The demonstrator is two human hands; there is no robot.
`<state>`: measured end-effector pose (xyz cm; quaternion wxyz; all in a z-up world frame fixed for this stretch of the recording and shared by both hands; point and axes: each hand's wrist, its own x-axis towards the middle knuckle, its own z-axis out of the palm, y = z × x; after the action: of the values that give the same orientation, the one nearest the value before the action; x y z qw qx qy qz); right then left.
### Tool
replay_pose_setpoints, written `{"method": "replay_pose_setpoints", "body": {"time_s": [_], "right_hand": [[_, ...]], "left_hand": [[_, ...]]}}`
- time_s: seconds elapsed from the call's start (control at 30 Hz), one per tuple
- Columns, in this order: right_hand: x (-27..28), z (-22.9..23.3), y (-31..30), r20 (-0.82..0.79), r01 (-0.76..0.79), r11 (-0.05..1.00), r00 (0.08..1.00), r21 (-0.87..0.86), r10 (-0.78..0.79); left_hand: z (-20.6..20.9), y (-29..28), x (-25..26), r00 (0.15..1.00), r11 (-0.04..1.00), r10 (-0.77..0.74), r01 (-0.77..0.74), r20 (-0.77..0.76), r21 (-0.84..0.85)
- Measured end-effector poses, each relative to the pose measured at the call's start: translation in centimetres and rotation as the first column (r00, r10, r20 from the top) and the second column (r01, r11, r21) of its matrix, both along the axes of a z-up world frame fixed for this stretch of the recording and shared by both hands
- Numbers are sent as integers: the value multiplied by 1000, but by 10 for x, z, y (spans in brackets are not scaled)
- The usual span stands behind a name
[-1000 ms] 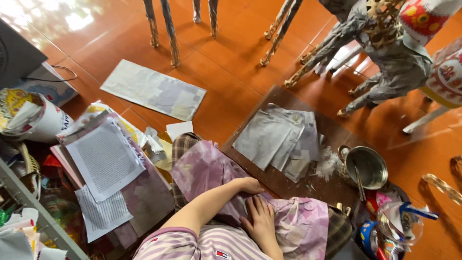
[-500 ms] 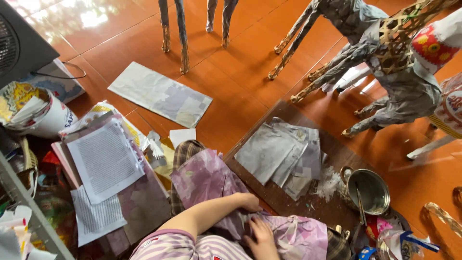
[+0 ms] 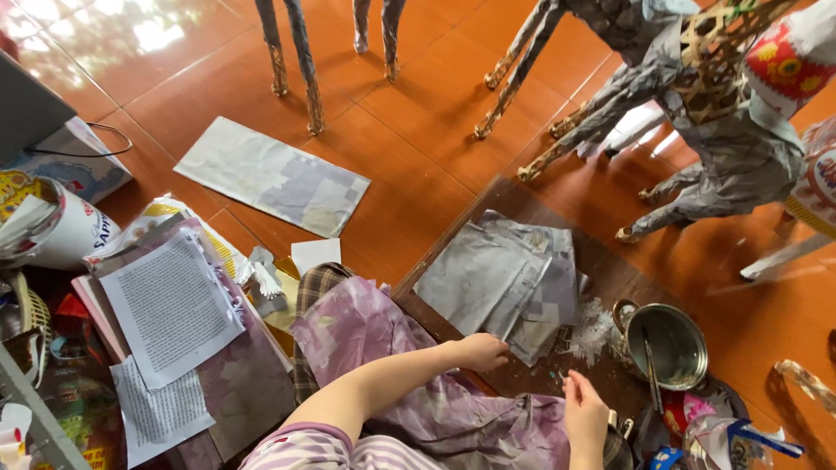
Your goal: Applying paper strips and adhesive to a bamboo frame to build a giraffe sculpture
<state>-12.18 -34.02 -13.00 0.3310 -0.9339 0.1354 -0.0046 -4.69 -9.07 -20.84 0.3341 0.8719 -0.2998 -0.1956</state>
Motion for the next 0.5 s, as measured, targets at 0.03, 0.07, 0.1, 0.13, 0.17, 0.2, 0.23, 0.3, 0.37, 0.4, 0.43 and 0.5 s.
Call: {"method": "replay_pose_setpoints", "body": {"time_s": [0.03, 0.07, 0.1, 0.13, 0.17, 0.2, 0.23, 0.3, 0.37, 0.4, 0.43, 0.5], "right_hand": [[2, -1, -3, 91, -28, 999, 995, -27, 31], [-2, -4, -6, 177, -44, 997, 983, -57, 54], [-5, 5, -1, 163, -30, 998, 986, -55, 39], [-13, 15, 0, 283, -8, 1000, 959, 4, 7], [-20, 26, 0, 399, 8, 998, 916, 62, -32], [-25, 26, -8, 389, 49, 997, 919, 61, -69], [-30, 28, -17, 422, 48, 997, 904, 58, -68], [-44, 28, -33, 447, 102, 993, 887, 57, -117], [-56, 28, -52, 466, 178, 981, 864, 73, -192], [-58, 23, -65, 465, 235, 969, 851, 77, -243], [-62, 18, -79, 523, 267, 963, 815, 46, -251], [-67, 15, -99, 580, 356, 934, 757, 23, -303]], "left_hand": [[1, -2, -3, 997, 1000, 1, -2, 79, 5], [1, -4, -11, 988, 1000, -8, 6, 154, 10], [-6, -1, -12, 990, 1000, -23, 22, 140, 11], [-15, -3, -15, 975, 996, -13, -8, 224, 94], [-23, -6, -19, 951, 984, -11, -44, 309, 170], [-38, 0, -21, 953, 985, -50, -2, 298, 170], [-54, 4, -23, 962, 981, -25, -29, 273, 193], [-76, 17, -31, 969, 975, -54, 0, 241, 222], [-88, 27, -32, 877, 989, -32, -43, 479, 144], [-74, 26, -30, 874, 989, -84, 14, 479, 148], [-59, 25, -27, 962, 950, -146, 71, 232, 303], [-34, 24, -24, 974, 866, -224, 210, -24, 454]]}}
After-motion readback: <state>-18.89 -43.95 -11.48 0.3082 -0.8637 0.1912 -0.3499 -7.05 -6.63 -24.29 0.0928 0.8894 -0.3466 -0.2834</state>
